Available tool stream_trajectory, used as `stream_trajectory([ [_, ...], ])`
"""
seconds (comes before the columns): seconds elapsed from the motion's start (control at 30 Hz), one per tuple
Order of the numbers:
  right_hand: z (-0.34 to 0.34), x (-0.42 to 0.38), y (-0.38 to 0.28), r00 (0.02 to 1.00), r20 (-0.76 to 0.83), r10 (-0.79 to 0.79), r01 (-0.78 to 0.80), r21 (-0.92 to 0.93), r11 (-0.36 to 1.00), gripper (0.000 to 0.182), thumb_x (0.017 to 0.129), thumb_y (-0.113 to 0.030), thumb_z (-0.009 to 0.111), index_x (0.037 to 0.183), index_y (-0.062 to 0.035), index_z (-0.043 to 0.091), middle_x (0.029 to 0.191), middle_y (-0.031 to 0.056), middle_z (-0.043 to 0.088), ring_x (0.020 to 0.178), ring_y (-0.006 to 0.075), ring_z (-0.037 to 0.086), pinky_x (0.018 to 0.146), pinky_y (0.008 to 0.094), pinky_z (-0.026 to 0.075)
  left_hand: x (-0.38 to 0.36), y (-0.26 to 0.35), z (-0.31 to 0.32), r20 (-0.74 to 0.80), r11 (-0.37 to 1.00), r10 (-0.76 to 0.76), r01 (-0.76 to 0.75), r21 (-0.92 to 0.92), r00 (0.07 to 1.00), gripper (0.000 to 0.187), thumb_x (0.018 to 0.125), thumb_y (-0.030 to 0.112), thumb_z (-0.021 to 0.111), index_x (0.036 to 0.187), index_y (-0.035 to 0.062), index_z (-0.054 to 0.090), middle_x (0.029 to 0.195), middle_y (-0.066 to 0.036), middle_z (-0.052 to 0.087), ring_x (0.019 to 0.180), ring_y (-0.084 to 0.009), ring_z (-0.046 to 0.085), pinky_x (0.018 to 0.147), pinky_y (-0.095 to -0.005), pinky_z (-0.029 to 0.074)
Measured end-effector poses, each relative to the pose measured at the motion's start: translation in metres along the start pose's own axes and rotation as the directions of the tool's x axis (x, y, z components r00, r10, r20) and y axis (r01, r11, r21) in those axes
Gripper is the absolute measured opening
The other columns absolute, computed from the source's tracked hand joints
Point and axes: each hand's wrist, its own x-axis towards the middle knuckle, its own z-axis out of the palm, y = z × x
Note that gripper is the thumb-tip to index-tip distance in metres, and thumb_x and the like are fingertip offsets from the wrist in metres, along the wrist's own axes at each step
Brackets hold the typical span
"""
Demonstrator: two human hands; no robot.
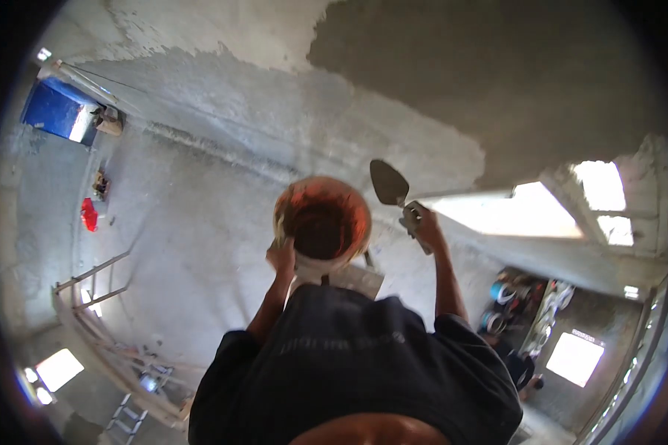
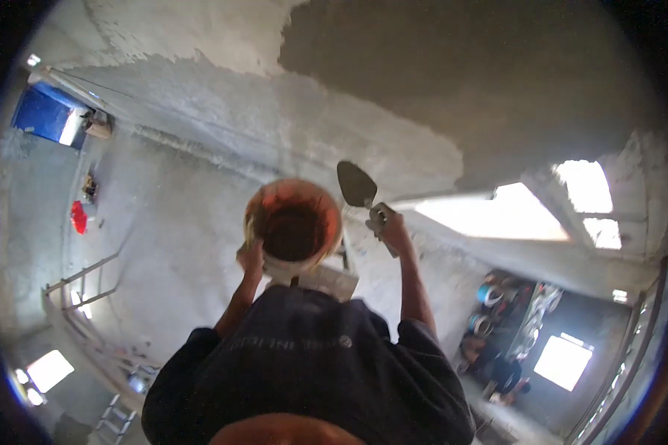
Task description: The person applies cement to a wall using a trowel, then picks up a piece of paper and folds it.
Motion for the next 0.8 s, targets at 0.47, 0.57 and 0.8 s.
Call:
stream_trajectory([
  [0.47, 0.092, -0.126, 0.014, 0.957, 0.181, 0.226, -0.290, 0.620, 0.729, 0.040, 0.086, -0.030, 0.061, 0.112, -0.0021, 0.049, 0.073, 0.0095, 0.060, 0.060, 0.0121, 0.056, 0.051, 0.0276, 0.044, -0.038, 0.116, -0.037, 0.096, 0.759, 0.648, -0.631, -0.160, 0.756, 0.030, 0.073, 0.017, 0.066, 0.095, -0.0034, 0.065, 0.077, -0.018, 0.065, 0.065, -0.0264, 0.063, 0.061, -0.0359, 0.047],
  [0.57, 0.100, -0.112, -0.006, 0.936, 0.190, 0.295, -0.342, 0.686, 0.643, 0.037, 0.089, -0.037, 0.056, 0.098, -0.0013, 0.057, 0.068, 0.0054, 0.058, 0.058, 0.0100, 0.054, 0.050, 0.0263, 0.044, -0.039, 0.138, -0.052, 0.139, 0.712, 0.702, -0.686, -0.148, 0.699, 0.030, 0.073, 0.017, 0.067, 0.094, -0.0044, 0.065, 0.076, -0.018, 0.065, 0.064, -0.0259, 0.063, 0.061, -0.0354, 0.048],
  [0.8, 0.122, -0.065, 0.005, 0.913, -0.406, -0.036, 0.118, 0.178, 0.977, 0.025, 0.086, -0.024, 0.055, 0.096, -0.0021, 0.061, 0.067, 0.0162, 0.060, 0.066, 0.0316, 0.062, 0.062, 0.0423, 0.048, -0.053, 0.174, -0.067, 0.153, 0.689, 0.725, -0.715, -0.119, 0.672, 0.020, 0.072, 0.013, 0.066, 0.082, -0.0044, 0.064, 0.063, -0.013, 0.061, 0.053, -0.0206, 0.056, 0.055, -0.0339, 0.045],
])
